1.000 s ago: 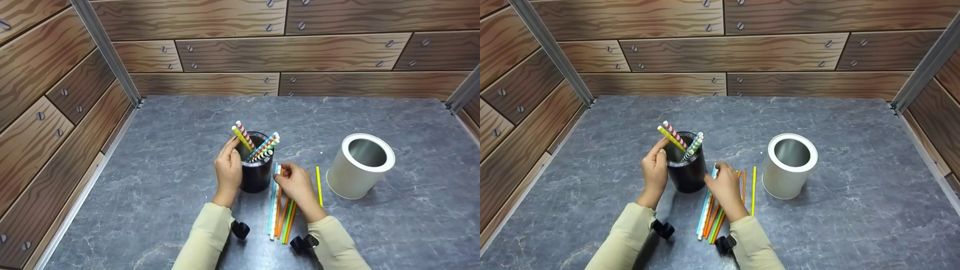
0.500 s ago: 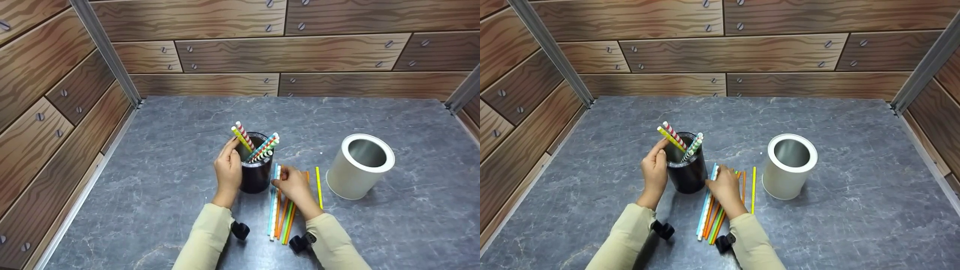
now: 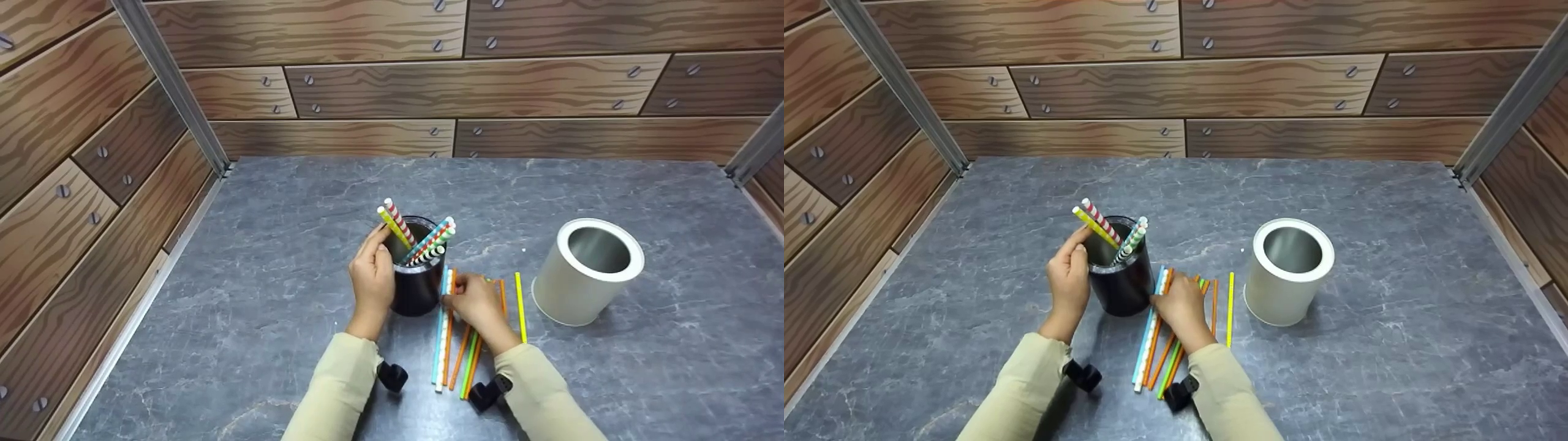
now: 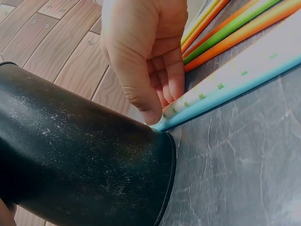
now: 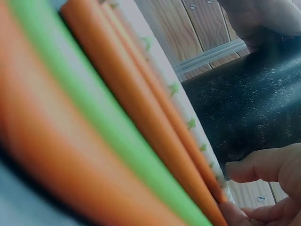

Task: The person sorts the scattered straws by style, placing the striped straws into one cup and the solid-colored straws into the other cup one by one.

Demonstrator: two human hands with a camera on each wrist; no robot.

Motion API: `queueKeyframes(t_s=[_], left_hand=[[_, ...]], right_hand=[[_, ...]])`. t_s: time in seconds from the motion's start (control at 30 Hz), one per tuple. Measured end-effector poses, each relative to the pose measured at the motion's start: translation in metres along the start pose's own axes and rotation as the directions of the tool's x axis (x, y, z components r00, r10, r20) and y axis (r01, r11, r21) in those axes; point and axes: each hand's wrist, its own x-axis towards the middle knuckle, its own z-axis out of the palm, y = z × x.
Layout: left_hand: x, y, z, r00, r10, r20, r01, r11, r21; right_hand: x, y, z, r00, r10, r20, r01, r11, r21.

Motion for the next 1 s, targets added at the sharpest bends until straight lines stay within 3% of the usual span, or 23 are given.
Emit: queueKeyframes(t_s=[0.37, 1.0], left_hand=[[-0.0003, 0.0002, -0.0022, 1.0, 0.015, 0.002, -0.015, 1.0, -0.012], [-0.0003, 0.0022, -0.0017, 0.999, -0.033, 0.011, 0.033, 0.999, 0.004]], right_hand=[[0.0019, -0.0003, 0.0028, 1.0, 0.006, 0.012, -0.007, 1.0, 0.024], [0.0033, -0.0002, 0.0064, 1.0, -0.004, 0.009, 0.003, 0.998, 0.07]])
